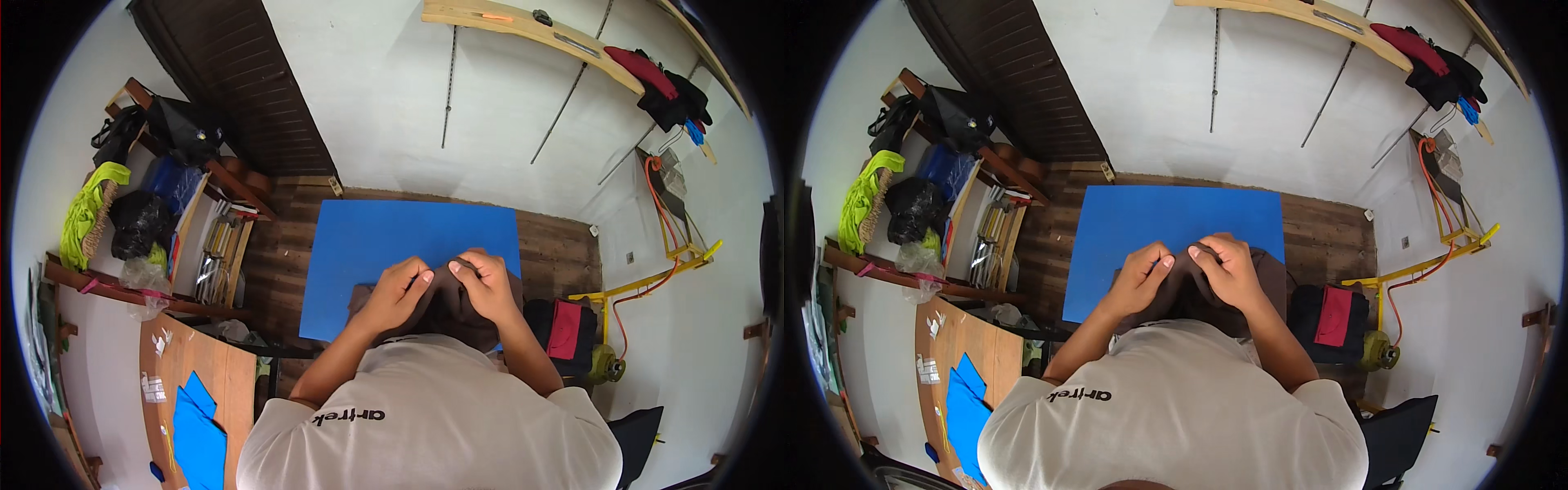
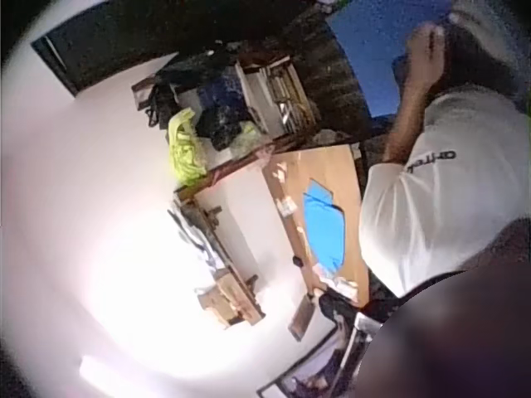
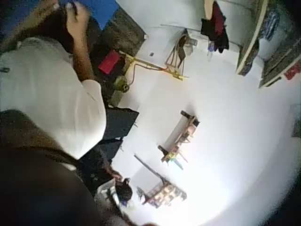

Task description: Inspecting a piece of brown fabric for quality and removing loose threads on a workspace table.

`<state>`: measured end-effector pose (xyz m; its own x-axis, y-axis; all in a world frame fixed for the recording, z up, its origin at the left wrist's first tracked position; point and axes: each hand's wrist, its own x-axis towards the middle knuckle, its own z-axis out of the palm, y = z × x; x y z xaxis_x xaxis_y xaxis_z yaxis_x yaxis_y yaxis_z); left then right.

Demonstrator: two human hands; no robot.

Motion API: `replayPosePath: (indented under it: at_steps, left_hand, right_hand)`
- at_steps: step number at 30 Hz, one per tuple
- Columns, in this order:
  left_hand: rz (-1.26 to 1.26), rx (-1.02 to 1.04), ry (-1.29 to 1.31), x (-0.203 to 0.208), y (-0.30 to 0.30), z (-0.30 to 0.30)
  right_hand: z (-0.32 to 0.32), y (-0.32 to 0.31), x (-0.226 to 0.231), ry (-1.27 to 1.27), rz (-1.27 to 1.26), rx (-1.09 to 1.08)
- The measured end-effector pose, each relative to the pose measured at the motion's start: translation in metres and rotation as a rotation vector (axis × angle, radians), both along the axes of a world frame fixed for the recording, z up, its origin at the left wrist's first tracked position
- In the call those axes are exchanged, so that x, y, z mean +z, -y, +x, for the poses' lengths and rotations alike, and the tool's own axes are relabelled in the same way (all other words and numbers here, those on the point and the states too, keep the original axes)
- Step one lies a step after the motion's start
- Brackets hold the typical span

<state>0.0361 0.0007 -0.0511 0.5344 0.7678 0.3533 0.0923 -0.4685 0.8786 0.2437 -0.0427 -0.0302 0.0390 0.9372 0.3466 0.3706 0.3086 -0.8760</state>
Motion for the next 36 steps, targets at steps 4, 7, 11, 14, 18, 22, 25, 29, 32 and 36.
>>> replayPosePath:
  at_steps: [4, 7, 11, 14, 18, 22, 25, 29, 32, 36]
  left_hand:
    - [-0.034, 0.036, -0.080, -0.003, 0.009, -0.010]
    - [-0.062, 0.022, -0.051, 0.000, 0.012, -0.013]
    - [-0.128, 0.015, 0.065, 0.009, 0.020, -0.016]
    - [-0.139, 0.011, 0.042, 0.014, 0.025, -0.021]
    - [-0.123, -0.057, 0.063, 0.017, 0.027, -0.024]
    - [-0.187, -0.100, 0.057, 0.022, 0.023, -0.031]
    - [-0.386, -0.153, 0.014, 0.028, 0.023, -0.036]
    - [-0.370, -0.042, 0.037, 0.032, 0.024, -0.035]
    - [-0.212, 0.037, 0.024, 0.028, 0.021, -0.032]
    - [-0.123, 0.160, 0.086, 0.009, 0.015, -0.027]
  right_hand:
    - [-0.005, 0.012, -0.004, -0.206, -0.109, -0.011]
    - [-0.007, 0.013, -0.003, -0.249, -0.076, -0.023]
    - [-0.003, 0.017, 0.003, -0.247, -0.051, -0.039]
    - [0.001, 0.024, 0.010, -0.145, -0.025, -0.018]
    - [0.002, 0.028, 0.017, -0.115, -0.001, 0.002]
    - [0.000, 0.026, 0.017, -0.121, -0.020, 0.033]
    - [0.000, 0.022, 0.015, -0.137, -0.011, 0.017]
    - [0.002, 0.018, 0.015, -0.116, 0.002, -0.011]
    - [0.003, 0.014, 0.017, -0.097, 0.008, -0.014]
    - [0.005, 0.007, 0.020, -0.071, -0.012, 0.009]
